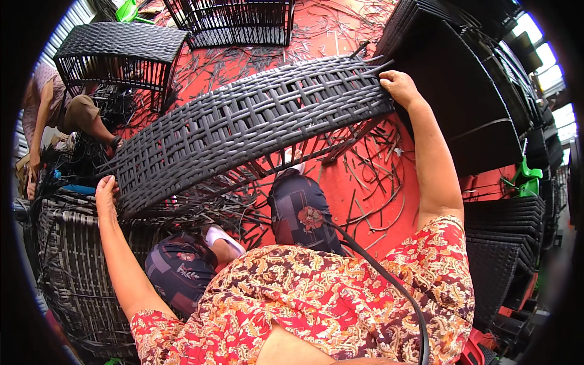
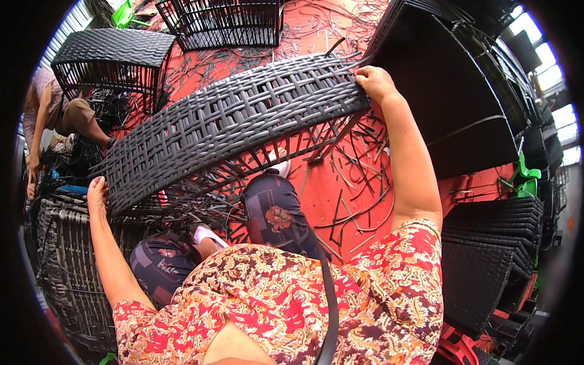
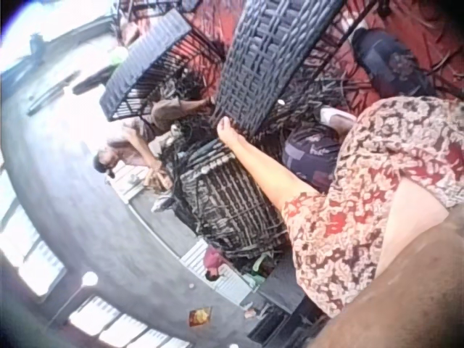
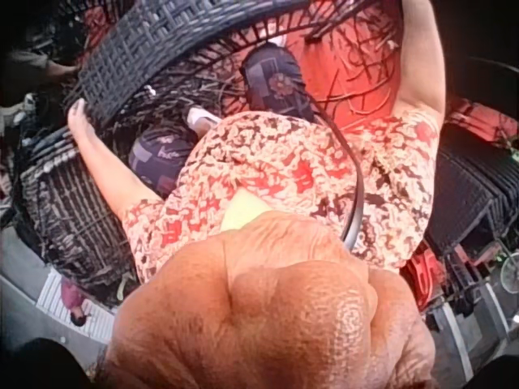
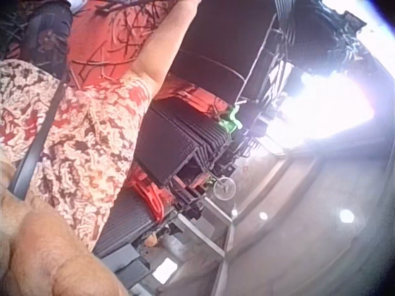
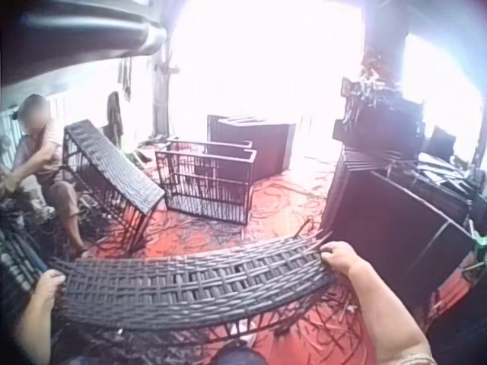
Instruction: The person weaves black synthetic rattan strips into a rectangular furniture frame, threading the strips through the vertical supports by hand. The person repeatedly pulls the strips tight and adjusts the weave pattern to maintain uniformity.
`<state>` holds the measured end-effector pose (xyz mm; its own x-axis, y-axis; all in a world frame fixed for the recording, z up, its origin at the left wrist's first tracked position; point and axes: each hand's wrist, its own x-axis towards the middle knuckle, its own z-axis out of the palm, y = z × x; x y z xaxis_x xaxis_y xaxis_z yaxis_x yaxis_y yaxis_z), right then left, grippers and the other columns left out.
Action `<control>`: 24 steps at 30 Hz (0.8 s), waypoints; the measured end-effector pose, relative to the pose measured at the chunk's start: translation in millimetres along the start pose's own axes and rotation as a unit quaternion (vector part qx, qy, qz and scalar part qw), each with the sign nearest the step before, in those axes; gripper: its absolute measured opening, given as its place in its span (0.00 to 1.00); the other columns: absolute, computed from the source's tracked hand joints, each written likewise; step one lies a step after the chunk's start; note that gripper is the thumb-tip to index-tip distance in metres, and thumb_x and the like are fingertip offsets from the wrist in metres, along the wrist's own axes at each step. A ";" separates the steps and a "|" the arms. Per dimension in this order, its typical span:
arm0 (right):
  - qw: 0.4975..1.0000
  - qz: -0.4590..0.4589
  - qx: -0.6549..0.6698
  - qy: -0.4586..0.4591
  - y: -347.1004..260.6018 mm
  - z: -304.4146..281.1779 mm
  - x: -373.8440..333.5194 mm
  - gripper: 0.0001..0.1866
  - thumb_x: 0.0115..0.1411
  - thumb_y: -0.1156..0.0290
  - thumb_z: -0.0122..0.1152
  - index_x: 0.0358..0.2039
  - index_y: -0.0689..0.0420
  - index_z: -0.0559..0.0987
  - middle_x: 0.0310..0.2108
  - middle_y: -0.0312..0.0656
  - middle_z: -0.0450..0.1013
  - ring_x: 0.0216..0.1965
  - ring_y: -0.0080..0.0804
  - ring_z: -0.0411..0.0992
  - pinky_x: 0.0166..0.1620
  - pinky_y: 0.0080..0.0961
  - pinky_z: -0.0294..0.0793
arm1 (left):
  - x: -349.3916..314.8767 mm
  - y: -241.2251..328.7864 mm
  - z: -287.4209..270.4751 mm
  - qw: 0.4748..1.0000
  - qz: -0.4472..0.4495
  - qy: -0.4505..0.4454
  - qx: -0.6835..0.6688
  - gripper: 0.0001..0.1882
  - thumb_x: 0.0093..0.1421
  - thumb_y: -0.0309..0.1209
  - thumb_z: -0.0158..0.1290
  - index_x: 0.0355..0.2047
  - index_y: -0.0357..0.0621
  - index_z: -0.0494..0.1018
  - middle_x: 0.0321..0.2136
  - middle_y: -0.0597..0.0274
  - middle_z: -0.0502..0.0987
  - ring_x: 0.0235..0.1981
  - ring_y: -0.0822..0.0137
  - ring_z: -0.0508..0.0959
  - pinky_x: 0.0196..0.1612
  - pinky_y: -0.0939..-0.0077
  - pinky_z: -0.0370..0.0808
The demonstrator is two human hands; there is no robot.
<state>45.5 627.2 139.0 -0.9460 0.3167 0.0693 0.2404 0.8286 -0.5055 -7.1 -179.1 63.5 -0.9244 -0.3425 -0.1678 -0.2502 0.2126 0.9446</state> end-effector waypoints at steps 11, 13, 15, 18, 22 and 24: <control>0.994 -0.014 -0.098 -0.036 -34.9 -21.9 0.3 0.09 0.48 0.71 0.61 0.31 0.56 0.78 0.31 0.38 0.74 0.34 0.28 0.71 0.40 0.22 0.69 | -0.2 -5.1 -4.1 1.000 -0.009 -0.002 -0.011 0.05 0.56 0.37 0.54 0.32 0.55 0.72 0.22 0.78 0.71 0.22 0.81 0.67 0.25 0.86 0.64; 0.979 -0.105 -0.174 0.029 -45.0 -26.2 -4.4 0.08 0.47 0.69 0.63 0.30 0.52 0.79 0.29 0.39 0.74 0.33 0.34 0.72 0.39 0.25 0.71 | -2.6 -4.6 -2.8 1.000 0.008 -0.008 -0.011 0.06 0.56 0.37 0.54 0.32 0.56 0.72 0.23 0.78 0.71 0.23 0.80 0.67 0.26 0.84 0.64; 0.947 -0.202 -0.236 0.077 -40.6 -26.4 4.8 0.08 0.47 0.62 0.61 0.29 0.46 0.80 0.28 0.37 0.74 0.35 0.36 0.72 0.39 0.34 0.68 | -1.8 -5.8 -2.8 1.000 0.004 -0.011 -0.007 0.06 0.56 0.38 0.54 0.32 0.55 0.72 0.23 0.77 0.71 0.24 0.80 0.67 0.26 0.84 0.64; 0.944 -0.214 -0.239 0.082 -37.0 -28.2 23.8 0.07 0.50 0.62 0.58 0.29 0.46 0.81 0.29 0.37 0.74 0.36 0.37 0.72 0.38 0.33 0.70 | -2.2 -3.6 -0.5 1.000 0.001 -0.014 -0.012 0.06 0.56 0.38 0.54 0.32 0.55 0.72 0.23 0.77 0.71 0.24 0.79 0.67 0.27 0.83 0.64; 0.929 -0.221 -0.279 0.102 -33.1 -12.3 40.3 0.07 0.50 0.66 0.60 0.29 0.52 0.80 0.27 0.39 0.72 0.34 0.38 0.72 0.40 0.31 0.70 | -3.3 -1.9 -0.4 1.000 -0.004 0.001 -0.004 0.05 0.56 0.37 0.53 0.32 0.54 0.72 0.23 0.77 0.71 0.24 0.80 0.68 0.26 0.84 0.64; 0.949 -0.165 -0.262 0.062 -30.4 -3.7 46.1 0.08 0.52 0.63 0.57 0.30 0.52 0.79 0.30 0.41 0.73 0.35 0.41 0.72 0.40 0.32 0.71 | -3.0 -0.6 1.4 1.000 0.009 0.008 0.013 0.05 0.56 0.35 0.53 0.32 0.54 0.72 0.23 0.76 0.72 0.23 0.80 0.68 0.26 0.85 0.64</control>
<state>-4.6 618.3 160.7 -0.9638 0.0247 0.2656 0.0412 0.9975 0.0568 -4.6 -176.9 63.1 -0.9244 -0.3524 -0.1460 -0.2408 0.2424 0.9398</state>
